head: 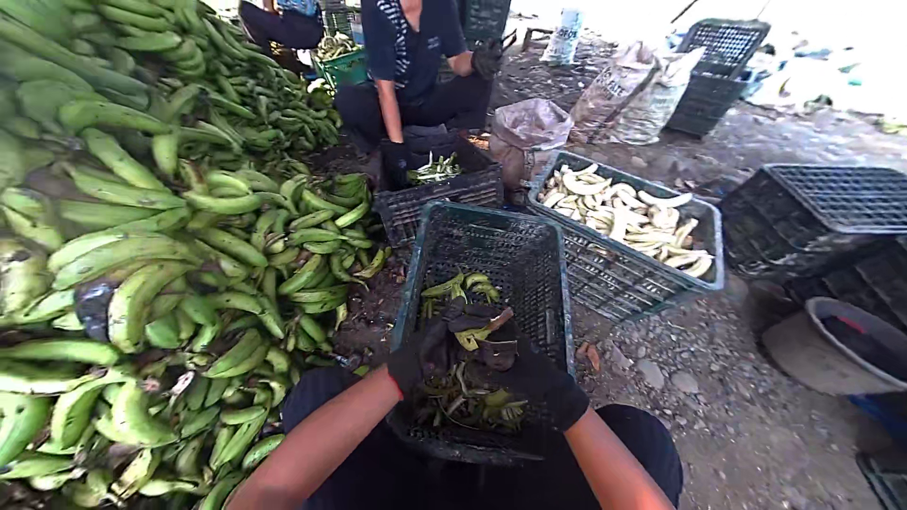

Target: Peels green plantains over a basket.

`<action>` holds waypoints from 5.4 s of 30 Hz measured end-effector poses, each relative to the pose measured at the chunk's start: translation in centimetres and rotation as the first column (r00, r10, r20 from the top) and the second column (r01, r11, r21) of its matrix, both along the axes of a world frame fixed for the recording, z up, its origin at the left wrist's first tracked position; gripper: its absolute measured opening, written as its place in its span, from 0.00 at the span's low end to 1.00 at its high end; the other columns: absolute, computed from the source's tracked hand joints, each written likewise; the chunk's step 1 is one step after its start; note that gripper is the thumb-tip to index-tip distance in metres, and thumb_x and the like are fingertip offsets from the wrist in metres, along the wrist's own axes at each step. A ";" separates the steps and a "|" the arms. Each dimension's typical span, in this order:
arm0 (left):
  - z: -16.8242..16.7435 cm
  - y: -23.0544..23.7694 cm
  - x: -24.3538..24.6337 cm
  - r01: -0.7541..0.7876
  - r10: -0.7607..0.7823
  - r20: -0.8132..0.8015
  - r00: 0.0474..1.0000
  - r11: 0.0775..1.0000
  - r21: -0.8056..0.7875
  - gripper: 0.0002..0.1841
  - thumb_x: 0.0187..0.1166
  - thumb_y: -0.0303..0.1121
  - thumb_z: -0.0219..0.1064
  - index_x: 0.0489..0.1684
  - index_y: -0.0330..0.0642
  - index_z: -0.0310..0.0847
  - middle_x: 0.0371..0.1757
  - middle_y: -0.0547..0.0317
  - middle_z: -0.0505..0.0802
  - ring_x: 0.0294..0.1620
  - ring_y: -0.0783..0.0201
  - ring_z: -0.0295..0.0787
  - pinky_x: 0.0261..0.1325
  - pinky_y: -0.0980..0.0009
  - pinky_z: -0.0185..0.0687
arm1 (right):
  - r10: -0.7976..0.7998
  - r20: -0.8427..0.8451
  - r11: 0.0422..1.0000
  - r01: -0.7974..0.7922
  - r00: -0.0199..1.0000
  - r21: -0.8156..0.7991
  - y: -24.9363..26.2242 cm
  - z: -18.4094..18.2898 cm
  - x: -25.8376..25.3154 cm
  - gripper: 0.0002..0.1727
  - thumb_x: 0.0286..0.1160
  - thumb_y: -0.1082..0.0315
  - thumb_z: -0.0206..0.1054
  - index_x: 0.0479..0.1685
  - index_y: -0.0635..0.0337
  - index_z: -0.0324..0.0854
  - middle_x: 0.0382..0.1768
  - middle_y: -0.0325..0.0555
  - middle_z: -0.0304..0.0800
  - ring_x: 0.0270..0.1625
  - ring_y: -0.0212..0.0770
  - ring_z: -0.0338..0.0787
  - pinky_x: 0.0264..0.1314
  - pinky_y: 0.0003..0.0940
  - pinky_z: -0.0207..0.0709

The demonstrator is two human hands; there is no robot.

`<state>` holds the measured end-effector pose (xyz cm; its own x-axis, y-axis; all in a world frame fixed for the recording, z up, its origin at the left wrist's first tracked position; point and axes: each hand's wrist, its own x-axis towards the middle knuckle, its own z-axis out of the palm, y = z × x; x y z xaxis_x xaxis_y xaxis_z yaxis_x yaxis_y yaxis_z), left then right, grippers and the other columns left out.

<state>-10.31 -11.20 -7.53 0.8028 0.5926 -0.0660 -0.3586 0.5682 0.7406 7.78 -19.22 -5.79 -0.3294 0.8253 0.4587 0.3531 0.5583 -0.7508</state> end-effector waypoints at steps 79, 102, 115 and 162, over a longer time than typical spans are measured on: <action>-1.8 1.5 2.0 -0.357 0.592 -0.383 0.709 0.769 0.530 0.31 0.94 0.49 0.31 0.79 0.37 0.68 0.53 0.51 0.88 0.47 0.66 0.88 0.53 0.66 0.88 | -0.461 0.539 0.694 0.665 0.705 -0.276 0.3 -5.0 0.0 0.35 0.83 0.33 0.51 0.80 0.44 0.76 0.68 0.69 0.79 0.70 0.74 0.78 0.60 0.76 0.71; -2.1 0.7 2.0 -0.405 0.592 -0.211 0.778 0.729 0.552 0.29 0.94 0.48 0.35 0.81 0.36 0.60 0.46 0.58 0.90 0.38 0.70 0.88 0.42 0.71 0.88 | -0.560 0.496 0.698 0.700 0.664 -0.150 0.5 -4.5 -0.5 0.35 0.82 0.35 0.50 0.78 0.44 0.79 0.65 0.69 0.82 0.67 0.73 0.81 0.60 0.75 0.71; -4.4 -0.5 4.0 -0.416 0.481 -0.526 0.702 0.876 0.246 0.35 0.92 0.57 0.23 0.81 0.44 0.62 0.43 0.50 0.90 0.37 0.60 0.90 0.41 0.62 0.88 | -0.508 0.349 0.596 0.614 0.788 -0.518 1.7 -7.2 0.6 0.36 0.90 0.37 0.41 0.77 0.54 0.76 0.63 0.60 0.87 0.66 0.61 0.86 0.64 0.68 0.75; -0.9 0.0 1.9 -0.574 0.705 -0.249 0.664 0.694 0.434 0.33 0.93 0.54 0.25 0.84 0.40 0.55 0.42 0.53 0.89 0.33 0.62 0.90 0.34 0.63 0.91 | -0.432 -0.257 0.724 0.162 0.865 -0.671 1.0 -3.8 1.2 0.36 0.91 0.42 0.39 0.89 0.55 0.61 0.77 0.52 0.78 0.75 0.44 0.81 0.71 0.46 0.79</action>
<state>-8.44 -11.22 -8.39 0.1611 0.9869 -0.0001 -0.2099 0.0344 0.9771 9.02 -18.20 -9.58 0.0674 0.9864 -0.1499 0.0390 -0.1528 -0.9875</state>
